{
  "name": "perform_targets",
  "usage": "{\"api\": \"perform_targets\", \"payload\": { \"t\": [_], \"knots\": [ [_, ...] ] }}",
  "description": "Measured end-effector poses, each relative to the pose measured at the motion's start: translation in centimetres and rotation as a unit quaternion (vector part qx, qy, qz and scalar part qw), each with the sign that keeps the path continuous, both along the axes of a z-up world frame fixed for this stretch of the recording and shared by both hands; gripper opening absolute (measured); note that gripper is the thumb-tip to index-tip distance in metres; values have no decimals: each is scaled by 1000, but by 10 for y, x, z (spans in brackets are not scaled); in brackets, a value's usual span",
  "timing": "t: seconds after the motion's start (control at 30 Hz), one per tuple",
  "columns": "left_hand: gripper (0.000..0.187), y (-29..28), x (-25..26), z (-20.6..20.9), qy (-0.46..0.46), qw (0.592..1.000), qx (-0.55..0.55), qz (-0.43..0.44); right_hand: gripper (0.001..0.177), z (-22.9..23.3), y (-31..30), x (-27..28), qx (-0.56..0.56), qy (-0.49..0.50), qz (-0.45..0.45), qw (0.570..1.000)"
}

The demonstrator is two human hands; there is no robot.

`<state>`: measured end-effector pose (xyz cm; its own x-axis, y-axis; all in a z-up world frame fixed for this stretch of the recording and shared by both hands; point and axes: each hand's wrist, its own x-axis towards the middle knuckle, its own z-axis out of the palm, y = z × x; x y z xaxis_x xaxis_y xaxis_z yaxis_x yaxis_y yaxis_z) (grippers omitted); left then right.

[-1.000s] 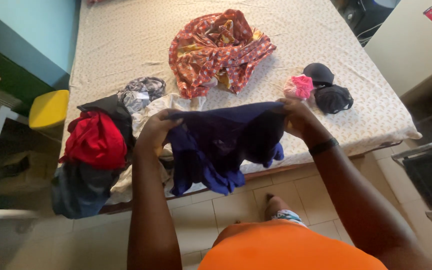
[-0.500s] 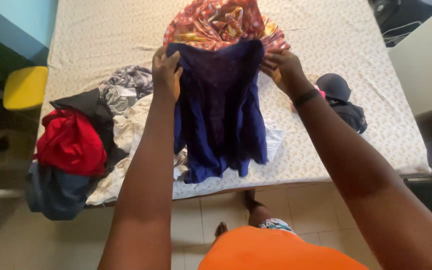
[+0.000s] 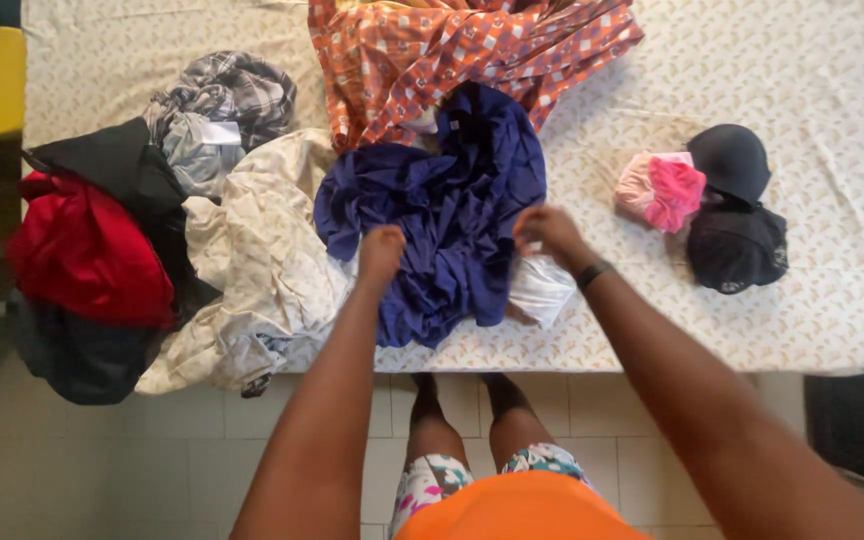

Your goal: Folding various items of laundry on a bed.

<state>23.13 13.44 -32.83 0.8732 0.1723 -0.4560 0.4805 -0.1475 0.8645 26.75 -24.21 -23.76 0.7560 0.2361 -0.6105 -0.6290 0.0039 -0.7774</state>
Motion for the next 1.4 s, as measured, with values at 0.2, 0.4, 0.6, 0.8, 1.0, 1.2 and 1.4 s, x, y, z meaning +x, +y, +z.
{"api": "perform_targets", "payload": {
  "t": [0.2,0.4,0.6,0.8,1.0,1.2,1.4],
  "knots": [
    [33,-50,-65,34,-33,952,199,-230,24,-142,46,-101,-300,-207,343,866],
    [53,-71,-63,58,17,919,218,-328,30,-82,100,-163,-499,-352,270,744],
    [52,-68,-51,33,-40,961,214,-172,32,-120,55,-86,-149,-41,62,986],
    [57,-68,-56,53,-48,991,124,-21,39,38,89,9,241,7,-260,935],
    [38,-58,-59,75,-65,965,242,-79,38,-77,114,-15,-106,-90,-60,989],
    [17,-54,-47,101,-70,907,346,-230,71,-38,136,-35,-343,-496,154,783],
    [25,-46,-42,39,-133,914,204,-325,24,-4,124,-37,-536,-395,295,686]
  ]
}}
